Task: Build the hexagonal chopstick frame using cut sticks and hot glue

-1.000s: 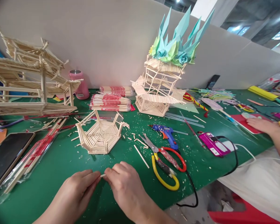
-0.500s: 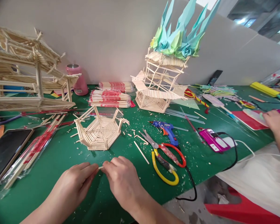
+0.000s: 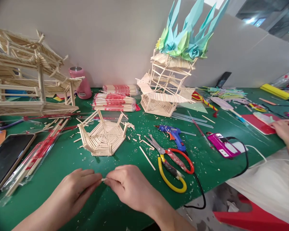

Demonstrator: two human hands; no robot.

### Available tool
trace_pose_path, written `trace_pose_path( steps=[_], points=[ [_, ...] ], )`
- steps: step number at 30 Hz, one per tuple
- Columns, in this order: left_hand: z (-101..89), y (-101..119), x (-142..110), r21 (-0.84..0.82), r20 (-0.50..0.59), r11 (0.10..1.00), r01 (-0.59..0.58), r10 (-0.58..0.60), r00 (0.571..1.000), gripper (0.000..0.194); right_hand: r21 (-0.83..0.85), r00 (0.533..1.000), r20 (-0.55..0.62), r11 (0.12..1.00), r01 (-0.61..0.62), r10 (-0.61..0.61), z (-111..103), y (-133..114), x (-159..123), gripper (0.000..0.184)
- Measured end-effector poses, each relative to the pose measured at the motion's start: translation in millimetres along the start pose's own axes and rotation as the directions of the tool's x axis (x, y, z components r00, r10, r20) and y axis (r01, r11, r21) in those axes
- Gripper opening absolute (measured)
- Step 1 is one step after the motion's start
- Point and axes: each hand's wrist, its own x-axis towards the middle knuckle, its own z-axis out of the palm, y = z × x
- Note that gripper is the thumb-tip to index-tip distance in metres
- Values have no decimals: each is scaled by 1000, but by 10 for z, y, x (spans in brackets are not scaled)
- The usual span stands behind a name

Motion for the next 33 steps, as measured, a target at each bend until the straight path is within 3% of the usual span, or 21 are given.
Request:
trace_pose_path(
  steps=[2,3,5,9,13,15,17,19,21,23,25,29,33],
  points=[
    [18,-58,-45,14,19,1000,15,-16,1000,32,252,984,175,968,-11,-34,-102,-30,-40,30],
    [42,-91,-71,23,2,999,46,-46,999,33,350,979,204,936,-44,-31,-136,-34,-53,30],
    [108,-162,-125,22,-51,997,72,-70,996,32,446,988,139,887,-120,63,-169,-11,-60,32],
    [231,-317,-229,98,-181,992,81,-62,982,30,380,962,-93,903,-203,256,-159,88,-16,33],
    [220,-378,-304,109,-341,988,111,-67,938,18,291,963,-163,943,-162,216,-110,110,21,28],
    [169,-324,-302,1,-418,992,130,-117,901,17,310,968,-175,943,-120,181,-64,84,40,20],
    [110,-219,-252,-250,-409,961,120,-217,886,16,304,965,-220,950,-73,145,-7,45,76,12],
    [57,-88,-159,-588,-246,795,153,-356,902,17,239,946,-314,971,-1,78,50,4,131,10],
    [21,38,-43,-831,-48,500,245,-503,863,22,147,907,-421,985,89,-19,94,-27,193,9],
    [9,139,66,-939,65,236,250,-592,804,27,69,863,-495,985,157,-103,119,-39,251,8],
    [20,202,148,-982,105,55,179,-631,769,31,23,831,-536,981,192,-150,131,-34,295,8],
    [61,233,232,-983,167,-170,75,-635,755,32,1,783,-594,974,227,-182,149,2,340,11],
    [69,225,271,-972,164,-236,2,-670,724,31,20,759,-629,972,233,-169,191,43,335,15]
  ],
)
